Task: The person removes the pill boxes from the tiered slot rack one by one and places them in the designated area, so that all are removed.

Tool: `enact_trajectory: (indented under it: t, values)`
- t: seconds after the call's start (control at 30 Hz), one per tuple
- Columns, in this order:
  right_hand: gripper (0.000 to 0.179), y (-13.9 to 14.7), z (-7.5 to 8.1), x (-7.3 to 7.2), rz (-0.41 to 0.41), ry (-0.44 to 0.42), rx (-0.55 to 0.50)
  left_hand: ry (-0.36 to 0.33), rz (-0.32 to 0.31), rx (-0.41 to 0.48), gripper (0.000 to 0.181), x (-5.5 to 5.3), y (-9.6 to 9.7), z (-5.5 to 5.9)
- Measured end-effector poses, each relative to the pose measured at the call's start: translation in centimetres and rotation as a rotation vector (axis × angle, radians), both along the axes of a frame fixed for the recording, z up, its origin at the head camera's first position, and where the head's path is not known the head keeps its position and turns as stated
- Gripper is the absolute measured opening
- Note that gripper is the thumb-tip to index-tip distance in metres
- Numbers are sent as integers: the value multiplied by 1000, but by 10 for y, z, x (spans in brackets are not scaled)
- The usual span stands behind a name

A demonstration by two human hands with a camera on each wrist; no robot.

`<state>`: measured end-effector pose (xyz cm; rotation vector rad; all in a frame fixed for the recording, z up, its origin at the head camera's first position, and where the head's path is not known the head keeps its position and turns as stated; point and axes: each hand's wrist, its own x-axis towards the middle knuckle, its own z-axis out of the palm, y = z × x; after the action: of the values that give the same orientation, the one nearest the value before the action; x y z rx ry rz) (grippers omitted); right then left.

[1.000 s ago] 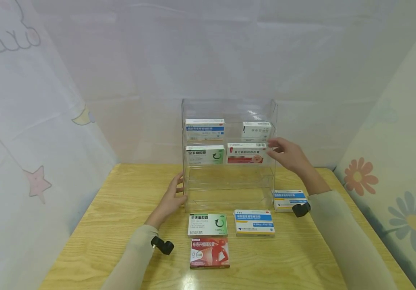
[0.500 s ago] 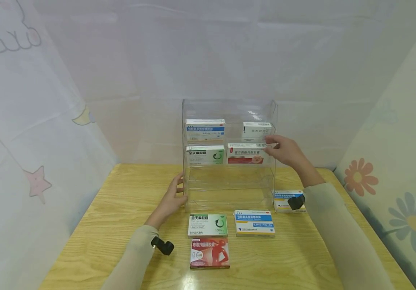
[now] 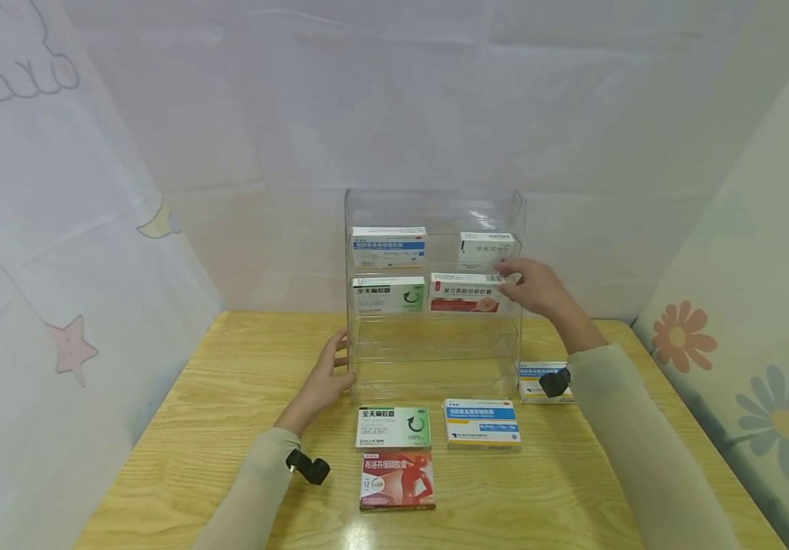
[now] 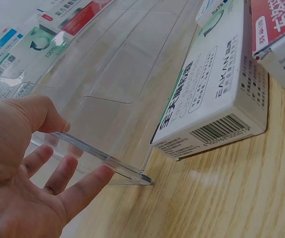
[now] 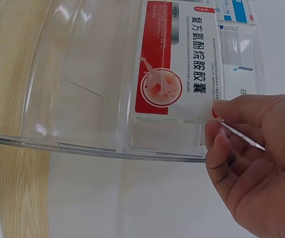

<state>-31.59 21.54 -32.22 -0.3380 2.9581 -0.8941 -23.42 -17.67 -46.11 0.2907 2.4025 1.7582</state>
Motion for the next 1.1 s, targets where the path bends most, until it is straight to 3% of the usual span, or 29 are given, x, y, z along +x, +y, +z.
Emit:
enact_trajectory:
  t: [0.43, 0.8, 1.1]
  values:
    - [41, -3, -4, -2, 1, 43, 70, -15, 3, 2, 84, 0, 0, -2]
    - [32, 1, 2, 2, -3, 45, -49, -20, 1, 13, 84, 0, 1, -3]
    - [39, 6, 7, 14, 0, 101, -168, -18, 2, 10, 84, 0, 0, -3]
